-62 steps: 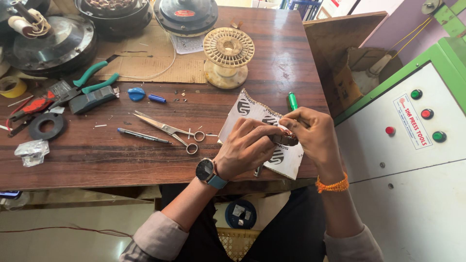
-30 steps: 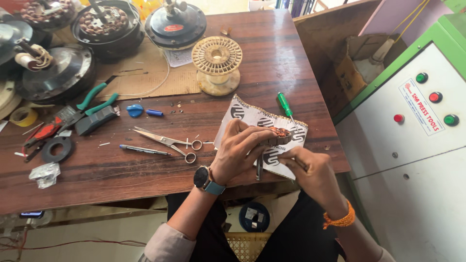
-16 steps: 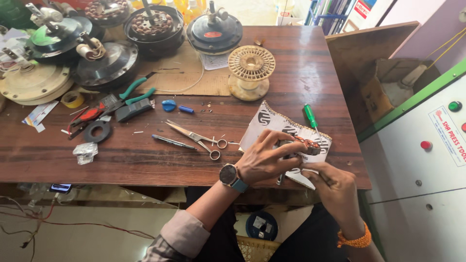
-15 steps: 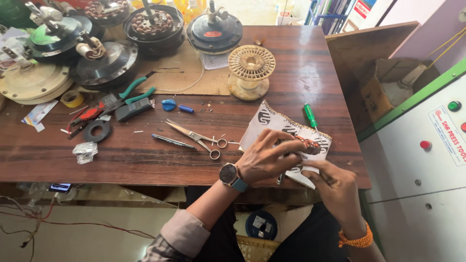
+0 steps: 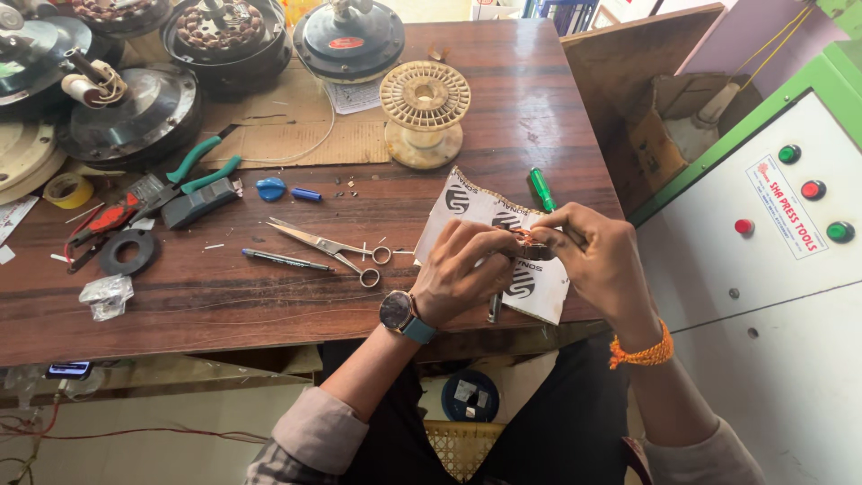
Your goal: The person sits at a workbench repairing an electric mixer motor armature. They briefly use a green screwdriver on the armature, then hold and turn the wound copper component by hand, working around its slots and windings over a printed paper on the bench.
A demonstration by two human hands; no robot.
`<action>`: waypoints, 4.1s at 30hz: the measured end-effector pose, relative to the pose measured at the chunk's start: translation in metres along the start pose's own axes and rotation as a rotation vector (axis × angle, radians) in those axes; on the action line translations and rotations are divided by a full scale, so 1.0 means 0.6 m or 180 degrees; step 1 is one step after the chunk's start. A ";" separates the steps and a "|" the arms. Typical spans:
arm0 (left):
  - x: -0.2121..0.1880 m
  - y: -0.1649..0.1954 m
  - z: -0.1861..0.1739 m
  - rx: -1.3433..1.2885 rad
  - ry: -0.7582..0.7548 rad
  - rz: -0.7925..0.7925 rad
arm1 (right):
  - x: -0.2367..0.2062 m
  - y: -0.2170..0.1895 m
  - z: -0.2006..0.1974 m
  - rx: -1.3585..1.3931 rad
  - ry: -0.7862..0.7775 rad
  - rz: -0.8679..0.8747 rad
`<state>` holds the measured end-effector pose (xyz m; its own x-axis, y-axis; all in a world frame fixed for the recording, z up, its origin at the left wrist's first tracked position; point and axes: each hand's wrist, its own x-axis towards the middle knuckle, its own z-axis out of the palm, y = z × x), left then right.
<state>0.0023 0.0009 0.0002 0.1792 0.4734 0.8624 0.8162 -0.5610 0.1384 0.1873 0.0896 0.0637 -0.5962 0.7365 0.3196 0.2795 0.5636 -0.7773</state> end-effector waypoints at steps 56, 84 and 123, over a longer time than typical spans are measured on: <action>0.003 -0.031 -0.013 0.0456 -0.0389 -0.0405 | -0.053 0.115 0.113 -0.0017 0.0188 -0.0675; 0.023 0.021 -0.033 0.0881 -0.0987 -0.0359 | -0.047 0.086 0.100 0.0193 0.0160 -0.0005; 0.009 0.070 0.042 0.0479 0.0654 -0.1932 | -0.013 0.058 0.028 0.2055 0.0215 0.0365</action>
<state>0.0513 -0.0027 -0.0016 -0.4335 0.5281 0.7302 0.8098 -0.1271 0.5727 0.1890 0.0974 0.0249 -0.5352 0.8121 0.2325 -0.1817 0.1581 -0.9706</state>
